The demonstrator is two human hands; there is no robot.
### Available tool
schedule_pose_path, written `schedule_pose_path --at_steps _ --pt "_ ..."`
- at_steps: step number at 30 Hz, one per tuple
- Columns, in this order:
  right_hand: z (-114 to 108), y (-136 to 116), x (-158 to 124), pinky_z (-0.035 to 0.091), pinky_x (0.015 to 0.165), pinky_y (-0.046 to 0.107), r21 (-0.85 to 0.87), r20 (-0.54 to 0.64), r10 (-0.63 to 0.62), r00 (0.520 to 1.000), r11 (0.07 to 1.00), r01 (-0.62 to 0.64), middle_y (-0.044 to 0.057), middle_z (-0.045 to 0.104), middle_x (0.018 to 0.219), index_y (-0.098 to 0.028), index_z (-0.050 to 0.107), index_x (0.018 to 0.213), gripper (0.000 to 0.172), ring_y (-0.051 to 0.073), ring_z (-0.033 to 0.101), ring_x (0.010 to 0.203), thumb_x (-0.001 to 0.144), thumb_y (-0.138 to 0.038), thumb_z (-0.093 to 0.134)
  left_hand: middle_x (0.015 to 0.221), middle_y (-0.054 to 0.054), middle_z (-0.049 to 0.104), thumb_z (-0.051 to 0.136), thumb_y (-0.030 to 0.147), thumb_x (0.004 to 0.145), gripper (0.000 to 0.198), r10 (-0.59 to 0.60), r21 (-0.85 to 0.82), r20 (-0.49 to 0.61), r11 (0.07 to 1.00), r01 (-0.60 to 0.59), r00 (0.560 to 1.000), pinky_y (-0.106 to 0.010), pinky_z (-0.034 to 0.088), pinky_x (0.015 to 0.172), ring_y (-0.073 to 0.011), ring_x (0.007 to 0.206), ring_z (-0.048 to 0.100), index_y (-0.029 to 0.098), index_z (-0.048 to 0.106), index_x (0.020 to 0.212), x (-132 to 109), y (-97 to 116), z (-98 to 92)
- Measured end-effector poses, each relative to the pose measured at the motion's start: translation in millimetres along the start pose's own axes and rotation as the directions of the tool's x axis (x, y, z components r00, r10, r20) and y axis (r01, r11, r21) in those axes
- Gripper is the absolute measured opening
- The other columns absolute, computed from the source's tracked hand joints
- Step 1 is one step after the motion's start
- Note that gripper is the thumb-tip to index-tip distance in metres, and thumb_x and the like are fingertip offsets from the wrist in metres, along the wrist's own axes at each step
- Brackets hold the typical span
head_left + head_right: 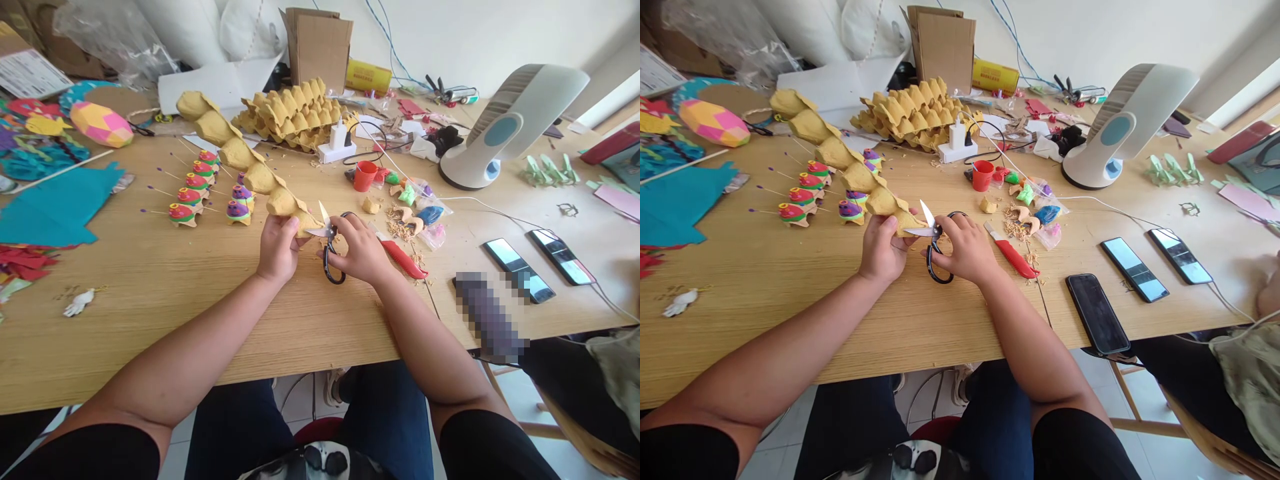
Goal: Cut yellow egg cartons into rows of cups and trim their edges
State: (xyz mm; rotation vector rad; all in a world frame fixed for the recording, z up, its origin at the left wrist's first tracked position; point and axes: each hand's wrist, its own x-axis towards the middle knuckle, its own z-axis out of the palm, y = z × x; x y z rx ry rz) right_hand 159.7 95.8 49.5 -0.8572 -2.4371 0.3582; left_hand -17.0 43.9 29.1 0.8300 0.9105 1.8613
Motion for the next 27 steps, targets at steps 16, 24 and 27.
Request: schedule_pose_path --at_steps 16,24,27 --pt "0.9 -0.2 0.3 0.047 0.089 0.039 0.080 0.000 -0.016 1.000 0.997 0.016 0.011 0.064 0.108 -0.021 0.060 0.124 0.048 0.028 0.060 0.103 0.093 -0.058 0.063 0.111 -0.003 0.075 0.081 0.049 0.078 0.045 -0.002 -0.011 0.002 1.000 0.002 1.000 -0.029 0.060 0.081 -0.0215 0.105 0.072 0.027 0.061 0.111 -0.5 0.9 0.6" --pt "0.5 -0.1 0.3 0.047 0.088 0.039 0.083 0.014 -0.016 1.000 0.996 0.014 0.010 0.064 0.108 -0.022 0.060 0.123 0.046 0.028 0.060 0.102 0.092 -0.056 0.065 0.108 -0.002 0.075 0.081 0.046 0.078 0.040 0.006 -0.022 0.021 1.000 -0.006 1.000 -0.023 0.057 0.068 -0.0181 0.095 0.073 0.028 0.064 0.109 -1.3 2.9 2.7" --pt "0.5 0.7 0.5 0.047 0.087 0.038 0.090 0.017 -0.016 1.000 0.996 0.014 0.010 0.063 0.106 -0.021 0.060 0.119 0.044 0.028 0.059 0.101 0.091 -0.055 0.067 0.110 -0.002 0.075 0.080 0.047 0.079 0.039 0.006 0.008 0.028 1.000 -0.007 1.000 -0.025 0.057 0.068 -0.0191 0.096 0.072 0.028 0.064 0.109 -1.8 3.4 3.1"
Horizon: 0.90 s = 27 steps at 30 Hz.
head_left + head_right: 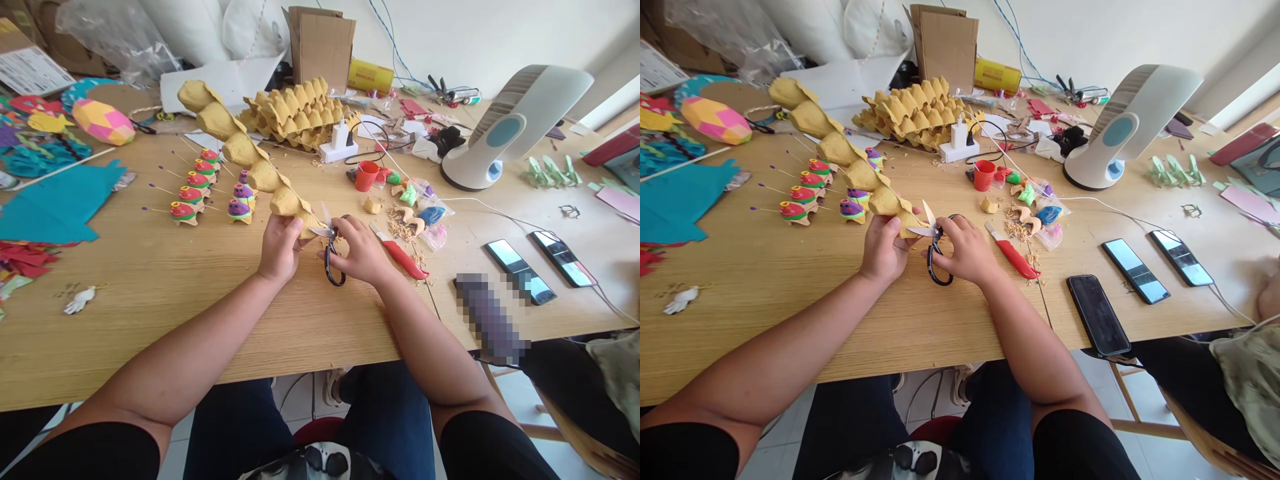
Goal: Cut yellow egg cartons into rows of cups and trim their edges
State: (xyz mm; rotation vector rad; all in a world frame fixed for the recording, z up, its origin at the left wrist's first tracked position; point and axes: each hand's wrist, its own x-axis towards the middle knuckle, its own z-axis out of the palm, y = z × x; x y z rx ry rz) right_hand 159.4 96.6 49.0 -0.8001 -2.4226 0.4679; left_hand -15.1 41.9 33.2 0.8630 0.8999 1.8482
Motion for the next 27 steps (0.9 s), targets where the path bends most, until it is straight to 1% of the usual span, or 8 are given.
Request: schedule_pose_path --at_steps 5,7,9,13,16,20,24,27 --pt "3.1 1.9 0.2 0.046 0.086 0.039 -0.025 0.003 0.055 0.998 0.998 -0.055 0.009 0.062 0.107 -0.024 0.059 0.111 0.049 0.028 0.058 0.101 0.082 -0.058 0.078 0.112 -0.004 0.075 0.078 0.048 0.078 0.041 0.014 0.061 0.008 0.998 -0.015 1.000 -0.031 0.059 0.080 -0.0221 0.102 0.072 0.026 0.064 0.110 -1.3 -2.2 -0.3" --pt "4.5 1.8 0.1 0.045 0.087 0.040 -0.050 -0.003 0.077 0.997 0.996 -0.077 0.009 0.061 0.107 -0.024 0.058 0.109 0.051 0.029 0.058 0.101 0.079 -0.059 0.080 0.112 -0.005 0.076 0.078 0.048 0.078 0.043 0.003 0.086 0.017 0.996 -0.004 1.000 -0.031 0.060 0.081 -0.0225 0.101 0.072 0.026 0.064 0.112 -1.7 -3.4 -0.7" --pt "5.2 1.1 -0.1 0.045 0.086 0.040 -0.067 -0.008 0.082 0.997 0.994 -0.082 0.009 0.061 0.106 -0.024 0.058 0.107 0.049 0.029 0.058 0.100 0.080 -0.060 0.079 0.112 -0.005 0.076 0.078 0.049 0.078 0.045 -0.002 0.091 0.023 0.996 0.000 1.000 -0.031 0.060 0.081 -0.0230 0.102 0.072 0.025 0.063 0.113 -1.9 -3.9 -0.8" --pt "3.6 -1.0 0.0 0.044 0.084 0.039 -0.086 -0.027 0.072 0.997 0.994 -0.074 0.009 0.062 0.103 -0.024 0.060 0.105 0.041 0.028 0.059 0.097 0.086 -0.058 0.074 0.113 -0.006 0.075 0.079 0.052 0.077 0.048 0.001 0.067 0.023 0.998 -0.003 1.000 -0.034 0.060 0.088 -0.0250 0.108 0.071 0.025 0.062 0.114 -2.1 -2.7 0.0" --pt "1.5 -1.4 0.8 0.043 0.081 0.038 -0.075 -0.023 0.062 0.998 0.995 -0.064 0.008 0.062 0.099 -0.024 0.061 0.103 0.038 0.027 0.059 0.093 0.087 -0.056 0.073 0.113 -0.006 0.075 0.080 0.053 0.077 0.048 -0.004 0.050 0.029 0.999 0.002 1.000 -0.034 0.061 0.088 -0.0256 0.110 0.071 0.026 0.063 0.113 -2.2 -2.1 0.0" --pt "0.0 0.1 1.8 0.042 0.077 0.036 -0.059 -0.006 0.054 0.999 0.997 -0.054 0.007 0.063 0.095 -0.024 0.062 0.103 0.037 0.026 0.058 0.089 0.087 -0.056 0.074 0.114 -0.006 0.074 0.080 0.052 0.078 0.046 -0.021 0.023 0.025 1.000 0.020 0.999 -0.034 0.061 0.087 -0.0255 0.109 0.071 0.026 0.064 0.111 -1.6 -3.6 -1.6" --pt "-0.4 1.7 2.2 0.041 0.075 0.034 -0.051 -0.012 0.036 0.999 0.998 -0.036 0.007 0.063 0.095 -0.023 0.063 0.102 0.038 0.024 0.058 0.087 0.088 -0.057 0.072 0.116 -0.006 0.073 0.080 0.054 0.078 0.046 -0.021 0.030 0.024 0.999 0.021 0.999 -0.035 0.061 0.088 -0.0271 0.114 0.069 0.026 0.065 0.112 -0.9 -5.3 -3.4" --pt "-0.6 1.9 2.5 0.040 0.074 0.033 -0.043 -0.011 0.032 0.999 0.999 -0.032 0.006 0.064 0.094 -0.023 0.063 0.103 0.038 0.023 0.057 0.085 0.089 -0.058 0.071 0.115 -0.007 0.073 0.079 0.054 0.079 0.045 -0.014 0.023 0.033 1.000 0.013 0.999 -0.034 0.062 0.085 -0.0265 0.110 0.070 0.025 0.066 0.111 -0.6 -5.5 -4.3"
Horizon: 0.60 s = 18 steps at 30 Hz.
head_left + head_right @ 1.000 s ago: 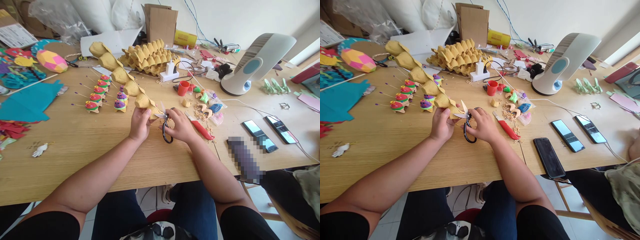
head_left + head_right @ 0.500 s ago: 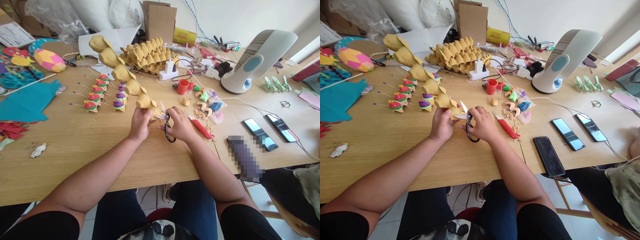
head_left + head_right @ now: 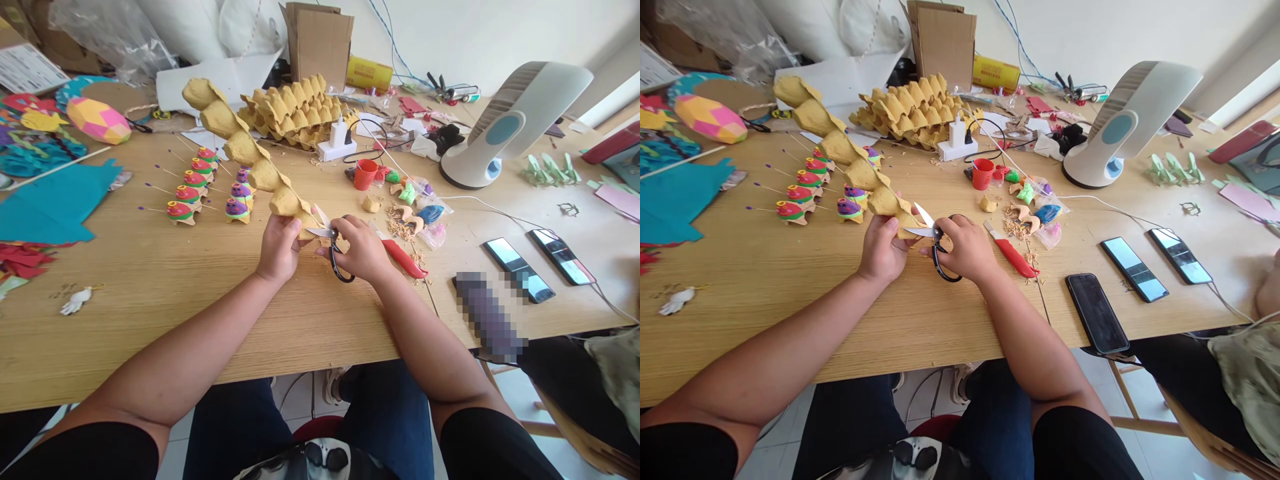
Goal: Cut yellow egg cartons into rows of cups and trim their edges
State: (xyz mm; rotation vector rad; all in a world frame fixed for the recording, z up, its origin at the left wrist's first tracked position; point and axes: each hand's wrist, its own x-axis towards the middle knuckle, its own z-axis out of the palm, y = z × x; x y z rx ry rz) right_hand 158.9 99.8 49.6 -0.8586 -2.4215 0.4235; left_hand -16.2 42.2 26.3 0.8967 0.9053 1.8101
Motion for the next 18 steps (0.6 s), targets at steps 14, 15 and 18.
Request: schedule_pose_path --at_steps 14,15,18 --pt "-2.1 1.5 0.2 0.037 0.070 0.030 -0.017 -0.010 -0.009 1.000 1.000 0.009 0.007 0.067 0.095 -0.022 0.067 0.110 0.037 0.021 0.058 0.082 0.092 -0.054 0.072 0.110 -0.005 0.074 0.078 0.052 0.082 0.039 0.040 -0.052 0.025 0.998 -0.039 0.999 -0.031 0.062 0.082 -0.0223 0.101 0.073 0.023 0.066 0.106 5.4 -5.1 -5.2" --pt "-2.1 1.9 0.3 0.037 0.070 0.030 -0.024 -0.011 -0.013 1.000 1.000 0.013 0.007 0.068 0.095 -0.022 0.067 0.110 0.037 0.021 0.058 0.082 0.092 -0.054 0.072 0.110 -0.005 0.074 0.078 0.051 0.082 0.039 0.031 -0.053 0.020 0.998 -0.030 0.999 -0.031 0.062 0.081 -0.0216 0.100 0.073 0.024 0.065 0.107 5.5 -5.6 -6.0" --pt "-2.2 3.1 0.6 0.037 0.070 0.030 -0.039 -0.009 -0.021 1.000 0.999 0.020 0.007 0.068 0.095 -0.021 0.068 0.111 0.038 0.021 0.058 0.081 0.092 -0.054 0.072 0.111 -0.005 0.075 0.076 0.052 0.084 0.038 0.010 -0.046 0.021 0.999 -0.009 1.000 -0.031 0.063 0.080 -0.0207 0.097 0.074 0.024 0.064 0.108 5.8 -6.5 -8.0"
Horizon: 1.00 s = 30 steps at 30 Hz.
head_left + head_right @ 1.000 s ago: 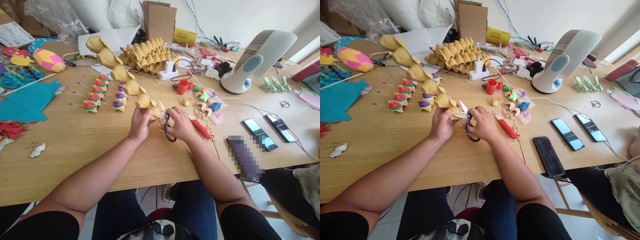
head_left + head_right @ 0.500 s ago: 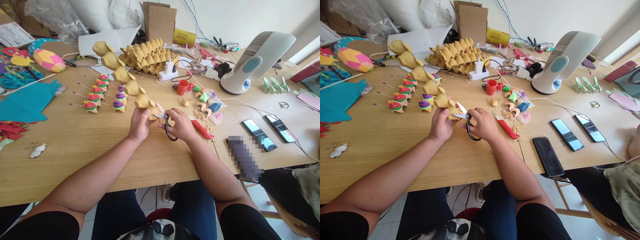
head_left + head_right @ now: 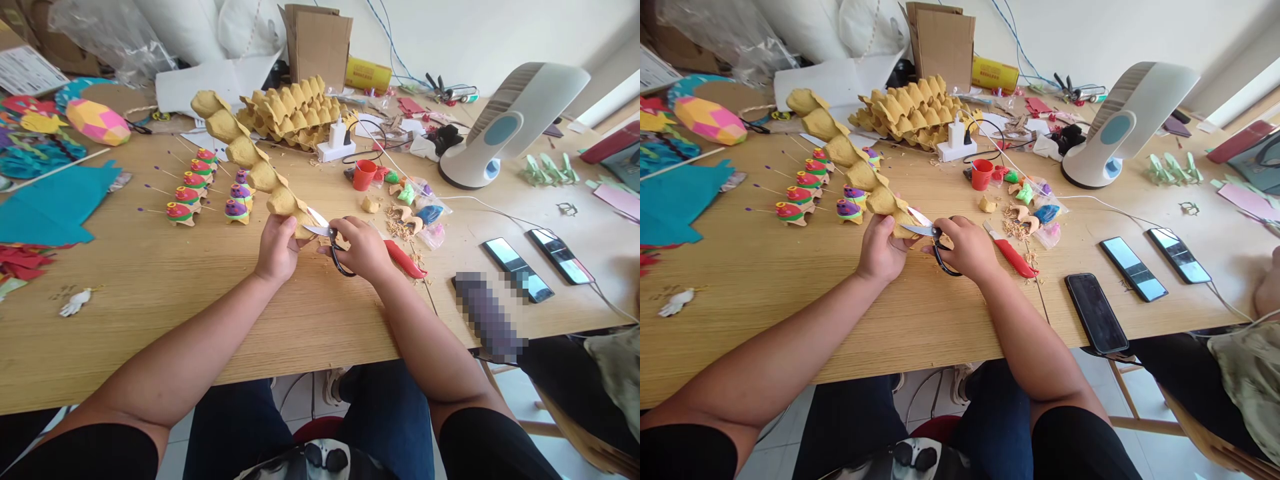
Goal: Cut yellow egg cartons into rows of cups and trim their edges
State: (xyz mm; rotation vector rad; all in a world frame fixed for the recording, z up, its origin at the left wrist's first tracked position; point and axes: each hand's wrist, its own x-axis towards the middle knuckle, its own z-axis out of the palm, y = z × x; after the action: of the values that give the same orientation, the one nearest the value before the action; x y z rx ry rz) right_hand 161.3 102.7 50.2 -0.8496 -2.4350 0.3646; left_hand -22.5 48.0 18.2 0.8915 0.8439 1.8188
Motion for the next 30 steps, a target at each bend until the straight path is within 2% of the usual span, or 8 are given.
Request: schedule_pose_path --at_steps 17,30 --pt "-1.8 -0.3 0.2 0.036 0.068 0.029 -0.072 0.003 0.015 1.000 0.997 -0.015 0.007 0.069 0.093 -0.022 0.070 0.115 0.042 0.021 0.060 0.080 0.094 -0.059 0.068 0.111 -0.006 0.078 0.079 0.052 0.078 0.045 -0.051 -0.035 -0.043 0.998 0.050 0.998 -0.032 0.065 0.077 -0.0229 0.098 0.076 0.024 0.064 0.109 -1.9 6.2 6.0" --pt "-2.2 3.7 0.2 0.032 0.066 0.031 -0.161 -0.022 -0.012 1.000 0.987 0.009 0.007 0.072 0.092 -0.023 0.072 0.117 0.040 0.021 0.061 0.081 0.096 -0.056 0.066 0.117 -0.007 0.076 0.079 0.051 0.079 0.046 -0.070 -0.032 -0.057 0.997 0.068 0.996 -0.032 0.064 0.081 -0.0240 0.105 0.075 0.023 0.064 0.113 -3.7 6.7 6.0"
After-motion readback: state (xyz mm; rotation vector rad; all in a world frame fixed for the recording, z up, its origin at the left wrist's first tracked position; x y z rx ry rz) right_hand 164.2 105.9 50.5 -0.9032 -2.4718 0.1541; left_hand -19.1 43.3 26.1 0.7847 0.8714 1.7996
